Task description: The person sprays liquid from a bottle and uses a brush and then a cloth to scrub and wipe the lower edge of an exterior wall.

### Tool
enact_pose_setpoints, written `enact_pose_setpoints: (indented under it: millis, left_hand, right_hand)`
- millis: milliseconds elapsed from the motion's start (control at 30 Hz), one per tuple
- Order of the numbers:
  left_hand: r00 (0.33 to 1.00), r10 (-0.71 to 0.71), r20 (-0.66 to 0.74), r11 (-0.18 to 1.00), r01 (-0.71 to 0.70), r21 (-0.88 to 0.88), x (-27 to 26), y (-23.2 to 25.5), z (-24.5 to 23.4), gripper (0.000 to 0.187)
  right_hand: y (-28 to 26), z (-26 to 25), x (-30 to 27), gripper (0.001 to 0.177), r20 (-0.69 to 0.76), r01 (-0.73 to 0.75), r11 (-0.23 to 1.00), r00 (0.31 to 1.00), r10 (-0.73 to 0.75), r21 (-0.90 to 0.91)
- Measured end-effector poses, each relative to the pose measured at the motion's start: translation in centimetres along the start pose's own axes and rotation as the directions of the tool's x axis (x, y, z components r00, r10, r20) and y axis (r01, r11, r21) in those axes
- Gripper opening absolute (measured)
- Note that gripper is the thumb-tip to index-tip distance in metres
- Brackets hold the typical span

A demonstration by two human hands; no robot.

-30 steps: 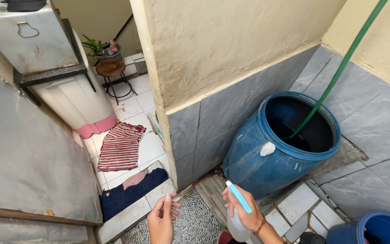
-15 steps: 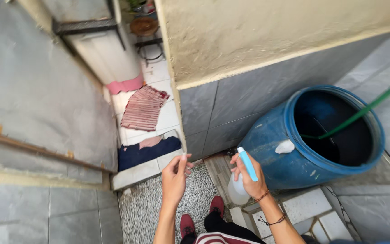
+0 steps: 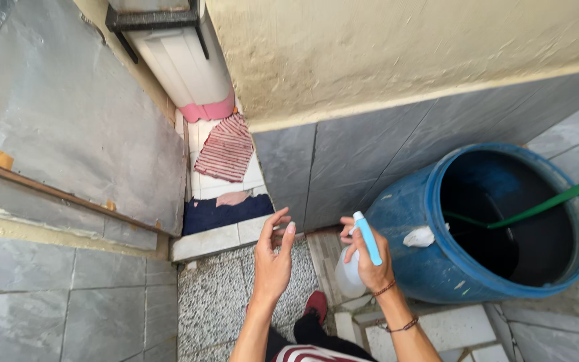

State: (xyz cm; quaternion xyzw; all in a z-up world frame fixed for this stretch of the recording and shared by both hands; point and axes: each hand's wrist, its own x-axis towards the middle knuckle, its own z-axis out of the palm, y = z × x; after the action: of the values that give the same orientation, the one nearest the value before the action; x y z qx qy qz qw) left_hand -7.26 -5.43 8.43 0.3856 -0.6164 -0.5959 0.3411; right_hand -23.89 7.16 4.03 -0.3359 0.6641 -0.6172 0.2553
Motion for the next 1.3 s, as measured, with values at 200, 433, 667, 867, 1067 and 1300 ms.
enact_pose_setpoints:
  millis: [200,433,667,867,1067,1300]
  left_hand:
    - [0.997,-0.073,-0.019,0.997,0.074,0.021,0.7,-0.4,0.5,0.041]
    - [0.994,-0.082,-0.074,0.996,0.080,-0.025,0.4,-1.3,-0.1,0.040]
    - [0.991,-0.099,-0.089,0.995,0.097,-0.028,-0.2,-1.8,-0.5,0.035]
    - [0.992,-0.105,-0.070,0.994,0.105,-0.010,0.6,-1.2,-1.2,0.034]
    - [0.992,-0.123,-0.030,0.992,0.123,0.012,1.7,-1.1,-1.9,0.037]
    - [0.986,-0.152,0.066,0.988,0.152,0.009,3.1,-1.8,-0.4,0.037]
  right_hand:
    - [1.1,-0.2,0.5,0.039,0.054,-0.141,0.977,0.987,0.151,-0.160]
    - [-0.1,0.5,0.3,0.038,0.161,-0.143,0.985,0.974,0.158,-0.097]
    - [0.6,1.0,-0.2,0.041,0.194,-0.056,0.998,0.979,0.060,-0.028]
    - [-1.6,2.2,0.6,0.043,0.186,-0.074,0.994,0.979,0.087,-0.074]
    - [0.4,1.7,1.3,0.050,-0.057,-0.131,0.989,0.990,0.127,-0.070]
    - [0.3,0.4,1.1,0.050,-0.078,-0.167,0.983,0.984,0.160,-0.082]
